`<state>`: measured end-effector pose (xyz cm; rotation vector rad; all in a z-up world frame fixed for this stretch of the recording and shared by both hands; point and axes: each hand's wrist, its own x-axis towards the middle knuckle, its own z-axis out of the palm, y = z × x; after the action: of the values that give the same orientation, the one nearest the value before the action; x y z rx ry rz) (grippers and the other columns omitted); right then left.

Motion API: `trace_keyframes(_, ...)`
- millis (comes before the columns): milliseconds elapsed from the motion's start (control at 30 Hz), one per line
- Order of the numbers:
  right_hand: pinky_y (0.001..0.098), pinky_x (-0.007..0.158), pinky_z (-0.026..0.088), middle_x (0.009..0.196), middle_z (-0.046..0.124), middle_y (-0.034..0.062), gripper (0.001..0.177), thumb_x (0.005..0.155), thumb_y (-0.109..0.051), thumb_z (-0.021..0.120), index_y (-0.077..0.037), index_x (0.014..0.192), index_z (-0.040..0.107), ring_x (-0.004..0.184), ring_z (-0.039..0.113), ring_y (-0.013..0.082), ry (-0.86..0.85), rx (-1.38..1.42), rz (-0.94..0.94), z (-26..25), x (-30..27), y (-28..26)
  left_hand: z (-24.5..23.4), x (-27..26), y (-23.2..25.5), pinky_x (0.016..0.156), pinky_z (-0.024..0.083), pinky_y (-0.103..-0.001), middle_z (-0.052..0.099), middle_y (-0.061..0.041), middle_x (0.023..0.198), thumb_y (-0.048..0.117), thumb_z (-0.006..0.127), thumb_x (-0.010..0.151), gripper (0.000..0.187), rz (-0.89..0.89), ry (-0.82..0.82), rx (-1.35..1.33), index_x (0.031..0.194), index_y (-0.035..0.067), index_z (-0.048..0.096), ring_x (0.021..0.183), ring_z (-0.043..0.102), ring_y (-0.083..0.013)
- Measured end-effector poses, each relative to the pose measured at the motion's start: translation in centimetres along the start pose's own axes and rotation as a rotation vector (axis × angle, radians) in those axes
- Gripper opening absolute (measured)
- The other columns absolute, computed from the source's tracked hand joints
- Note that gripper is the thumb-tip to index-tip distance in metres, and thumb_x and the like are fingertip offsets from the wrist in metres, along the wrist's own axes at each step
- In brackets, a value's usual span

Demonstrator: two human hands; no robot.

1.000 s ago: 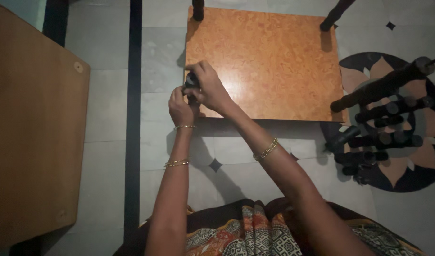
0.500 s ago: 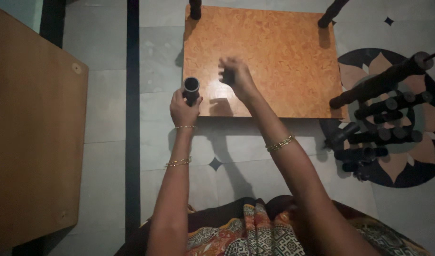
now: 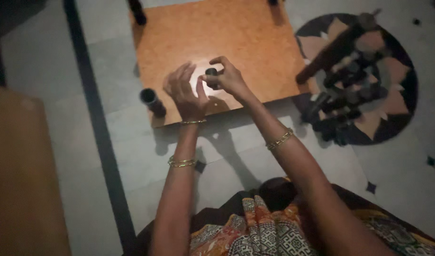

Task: The person assembles a small wooden table by inserting cylindrical legs into pre-drilled holes on the tabletop. They repeatedly pick up legs, align them with the holes, and press them into place, occasionally adjusting the tabletop position.

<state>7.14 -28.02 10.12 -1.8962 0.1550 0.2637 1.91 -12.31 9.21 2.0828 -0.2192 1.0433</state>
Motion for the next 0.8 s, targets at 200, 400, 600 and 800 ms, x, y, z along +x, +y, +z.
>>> trace_keyframes(200, 0.0287, 0.061, 0.061, 0.089, 0.075, 0.0069, 0.045, 0.075, -0.024, 0.089, -0.005, 0.114, 0.075, 0.075, 0.071, 0.0139, 0.013, -0.24, 0.11, -12.2, -3.9, 5.3, 7.2, -4.9, 2.2, 0.107, 0.036, -0.047, 0.065, -0.007, 0.123, 0.015, 0.076, 0.087, 0.043, -0.042, -0.528, -0.114, 0.127, 0.009, 0.061, 0.121, 0.059, -0.0254)
trace_keyframes(400, 0.0376, 0.066, 0.064, 0.107, 0.077, 0.0115, 0.043, 0.079, -0.022, 0.084, -0.006, 0.117, 0.073, 0.083, 0.077, 0.0234, 0.239, -0.356, 0.169, -21.8, -8.7, 14.4, 12.2, -11.3, 3.3, 0.111, 0.031, -0.054, 0.06, -0.009, 0.133, 0.024, 0.084, 0.078, 0.056, -0.019, -0.782, -0.096, 0.127, 0.009, 0.061, 0.134, 0.051, -0.0264)
trace_keyframes(600, 0.0542, 0.1, 0.048, 0.12, 0.064, 0.0372, 0.048, 0.109, -0.029, 0.062, -0.004, 0.149, 0.051, 0.115, 0.061, 0.0519, 0.777, -0.379, 0.355, -22.6, -10.8, 22.2, 13.4, -12.1, 4.1, 0.118, 0.018, -0.064, 0.045, -0.013, 0.156, 0.025, 0.086, 0.071, 0.075, 0.097, -0.947, 0.031, 0.136, 0.009, 0.054, 0.148, 0.036, -0.0283)
trace_keyframes(800, 0.0542, 0.088, 0.052, 0.136, 0.052, 0.034, 0.064, 0.071, -0.028, 0.074, -0.002, 0.126, 0.054, 0.105, 0.063, 0.0491, 0.408, -1.087, 0.346, -25.0, -11.2, 26.1, 12.2, -10.9, 2.4, 0.117, 0.012, -0.068, 0.036, -0.001, 0.164, 0.02, 0.085, 0.06, 0.101, 0.295, -1.141, 0.293, 0.151, 0.023, 0.043, 0.15, 0.03, -0.0239)
